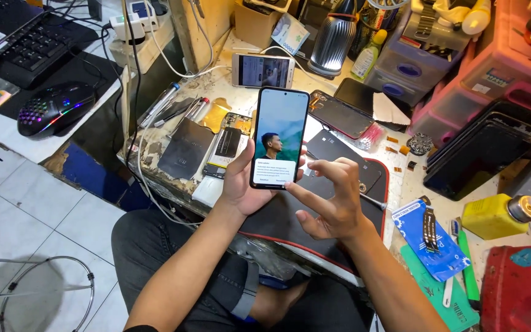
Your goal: Testing the functionality of a mobile phone screen and handling internal components during the final stages of repair.
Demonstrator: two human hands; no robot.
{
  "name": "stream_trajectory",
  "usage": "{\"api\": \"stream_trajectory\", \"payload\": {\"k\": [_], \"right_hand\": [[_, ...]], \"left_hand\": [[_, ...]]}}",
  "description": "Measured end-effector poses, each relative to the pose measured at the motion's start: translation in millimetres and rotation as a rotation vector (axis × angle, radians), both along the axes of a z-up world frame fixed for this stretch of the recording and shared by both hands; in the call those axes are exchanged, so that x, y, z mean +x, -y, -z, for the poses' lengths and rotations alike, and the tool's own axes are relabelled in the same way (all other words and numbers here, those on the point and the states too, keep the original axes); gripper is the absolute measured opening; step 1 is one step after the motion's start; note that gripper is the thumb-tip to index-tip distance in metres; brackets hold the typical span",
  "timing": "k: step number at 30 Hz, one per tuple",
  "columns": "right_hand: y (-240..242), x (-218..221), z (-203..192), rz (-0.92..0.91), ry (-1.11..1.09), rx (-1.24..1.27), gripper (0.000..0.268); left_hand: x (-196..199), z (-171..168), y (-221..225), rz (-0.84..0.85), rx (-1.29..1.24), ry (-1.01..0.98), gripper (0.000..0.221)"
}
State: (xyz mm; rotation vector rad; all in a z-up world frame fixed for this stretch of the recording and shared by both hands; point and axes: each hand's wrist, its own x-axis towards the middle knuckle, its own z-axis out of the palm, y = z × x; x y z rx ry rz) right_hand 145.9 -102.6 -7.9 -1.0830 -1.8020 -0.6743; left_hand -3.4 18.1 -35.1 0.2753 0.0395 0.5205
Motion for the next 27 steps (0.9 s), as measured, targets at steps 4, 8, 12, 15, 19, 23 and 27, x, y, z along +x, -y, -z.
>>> {"api": "stream_trajectory", "payload": {"k": [4, 8, 12, 15, 19, 23, 27], "right_hand": [[-1, 0, 1, 0.011, 0.013, -0.011, 0.043], [-2, -3, -2, -0.006, 0.011, -0.031, 0.044], [-5, -4, -3, -0.002, 0.026, -0.06, 0.045], [1, 7, -4, -0.056, -0.081, -0.073, 0.054], [1, 43, -11, 0.226, -0.152, -0.099, 0.039], [16, 80, -2, 0.545, -0.295, -0.534, 0.024], [24, 91, -18, 0.751, -0.294, -1.03, 0.049]], "left_hand": [[-1, -3, 1, -0.007, -0.005, 0.009, 0.07], [-4, -12, 5, -0.003, -0.049, -0.021, 0.07], [-6, -18, 6, -0.03, -0.111, -0.041, 0.065], [-3, -6, 4, -0.036, -0.099, -0.032, 0.067], [-9, -9, 5, -0.015, 0.0, -0.009, 0.068], [-29, -26, 9, 0.003, 0.331, -0.082, 0.08], [-46, -29, -4, 0.061, 1.112, -0.309, 0.104]]}}
